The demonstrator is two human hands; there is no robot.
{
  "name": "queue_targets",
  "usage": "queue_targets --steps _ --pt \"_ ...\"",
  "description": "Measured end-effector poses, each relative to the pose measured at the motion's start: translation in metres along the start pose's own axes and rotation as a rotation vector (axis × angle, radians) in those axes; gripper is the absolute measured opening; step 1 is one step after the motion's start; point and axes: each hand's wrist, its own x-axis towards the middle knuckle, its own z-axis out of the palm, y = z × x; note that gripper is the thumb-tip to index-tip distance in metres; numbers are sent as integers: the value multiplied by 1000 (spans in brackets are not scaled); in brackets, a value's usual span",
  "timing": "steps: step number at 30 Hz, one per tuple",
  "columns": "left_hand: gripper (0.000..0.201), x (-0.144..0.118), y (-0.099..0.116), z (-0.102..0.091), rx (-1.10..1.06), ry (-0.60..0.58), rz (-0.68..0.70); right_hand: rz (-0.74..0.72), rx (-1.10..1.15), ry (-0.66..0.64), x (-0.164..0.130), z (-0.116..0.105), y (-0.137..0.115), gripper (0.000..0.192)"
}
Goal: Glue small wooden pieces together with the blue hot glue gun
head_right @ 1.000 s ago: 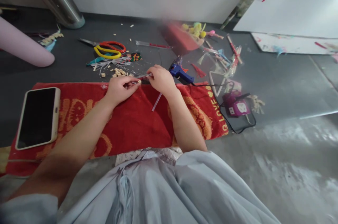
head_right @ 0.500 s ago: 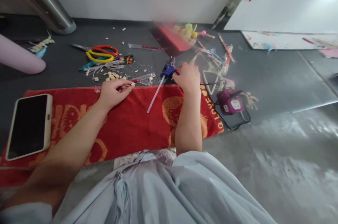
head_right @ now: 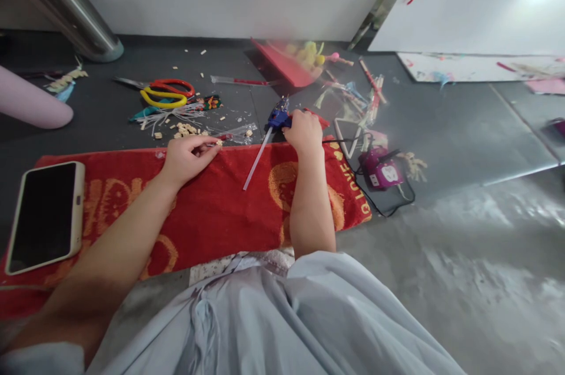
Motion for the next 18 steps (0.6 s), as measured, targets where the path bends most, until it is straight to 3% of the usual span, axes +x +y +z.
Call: queue_targets --steps 5,9,11,14,18 --pt "28 0 0 0 6 -3 -10 1 65 22 2 0 3 40" --pt "29 0 0 0 -17 15 -16 -37 308 102 6 0 11 35" --pt "29 0 -1 1 -47 25 -38 -58 521 100 9 0 15 30" --pt "29 -1 0 1 -100 47 -96 -59 946 -4 12 0 18 18" --pt "29 -1 3 1 -193 92 -156 -48 1400 -101 6 -6 13 29"
